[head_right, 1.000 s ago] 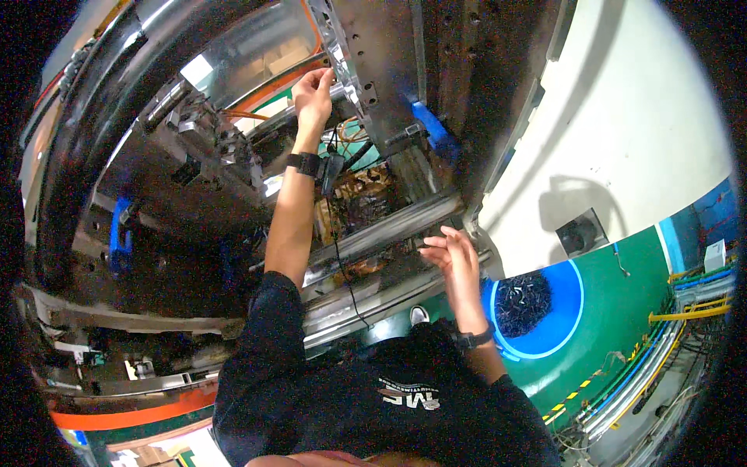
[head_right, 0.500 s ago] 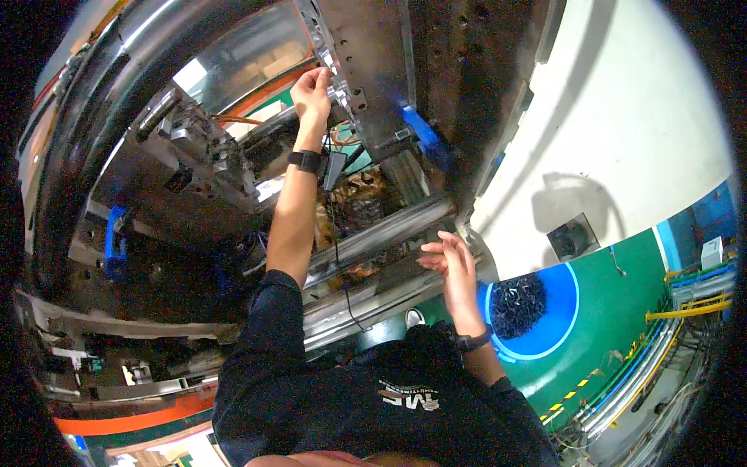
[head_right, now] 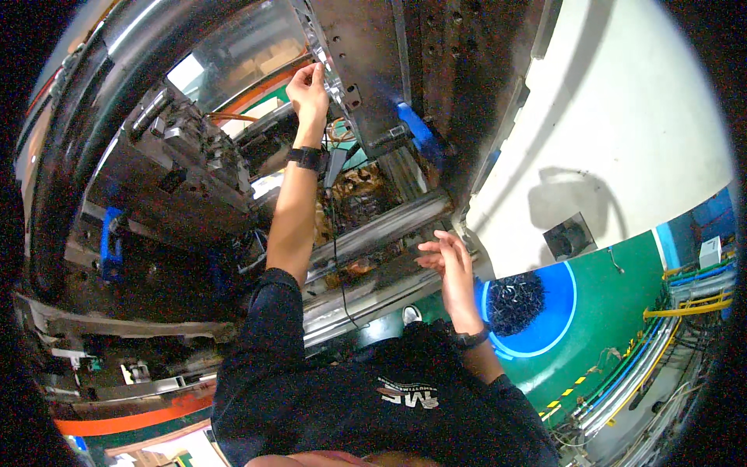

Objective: Inspecting, cleaning, and installing plastic components into an industrial mold.

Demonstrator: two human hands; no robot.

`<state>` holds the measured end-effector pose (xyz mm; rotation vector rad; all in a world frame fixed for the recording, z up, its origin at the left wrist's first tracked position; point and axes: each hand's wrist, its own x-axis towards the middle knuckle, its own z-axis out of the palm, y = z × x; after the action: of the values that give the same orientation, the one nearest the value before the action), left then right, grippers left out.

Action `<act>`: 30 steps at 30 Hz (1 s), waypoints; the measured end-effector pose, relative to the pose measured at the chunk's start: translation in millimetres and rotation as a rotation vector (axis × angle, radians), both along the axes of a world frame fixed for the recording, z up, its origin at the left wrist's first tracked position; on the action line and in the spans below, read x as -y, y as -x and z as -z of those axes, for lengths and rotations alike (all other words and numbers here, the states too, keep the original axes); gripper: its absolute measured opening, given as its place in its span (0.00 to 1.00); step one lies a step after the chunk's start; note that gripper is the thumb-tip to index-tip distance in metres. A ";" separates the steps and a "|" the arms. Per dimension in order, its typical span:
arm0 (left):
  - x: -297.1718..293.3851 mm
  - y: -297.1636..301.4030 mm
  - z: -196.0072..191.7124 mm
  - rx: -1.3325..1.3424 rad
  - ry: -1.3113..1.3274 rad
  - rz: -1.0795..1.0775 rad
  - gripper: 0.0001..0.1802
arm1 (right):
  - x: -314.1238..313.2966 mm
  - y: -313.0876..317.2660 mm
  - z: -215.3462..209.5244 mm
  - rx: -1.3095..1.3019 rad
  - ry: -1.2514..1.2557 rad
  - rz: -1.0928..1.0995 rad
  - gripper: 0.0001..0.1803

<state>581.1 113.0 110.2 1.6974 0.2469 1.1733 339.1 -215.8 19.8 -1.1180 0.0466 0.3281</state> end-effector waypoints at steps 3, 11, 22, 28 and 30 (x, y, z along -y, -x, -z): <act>23.9 11.4 -8.5 0.005 0.053 -0.026 0.12 | 2.0 -0.4 -0.4 -0.018 0.024 0.004 0.19; 35.4 29.6 -10.8 0.017 0.030 0.110 0.26 | 9.9 4.6 1.8 -0.065 0.059 0.006 0.19; 44.3 78.2 -17.6 -0.116 -0.286 -0.133 0.29 | -9.5 23.2 -2.8 0.026 0.067 -0.064 0.21; 95.8 279.7 -3.6 -0.024 -0.094 0.073 0.07 | -34.1 53.9 -39.1 0.217 -0.025 -0.106 0.19; 102.2 356.6 6.4 -0.159 -0.051 0.125 0.05 | -49.5 66.3 -49.6 0.295 -0.090 -0.329 0.16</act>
<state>224.5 10.8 103.8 1.8265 0.2063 0.9614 272.8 -166.3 69.4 -1.0735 -0.4128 0.4504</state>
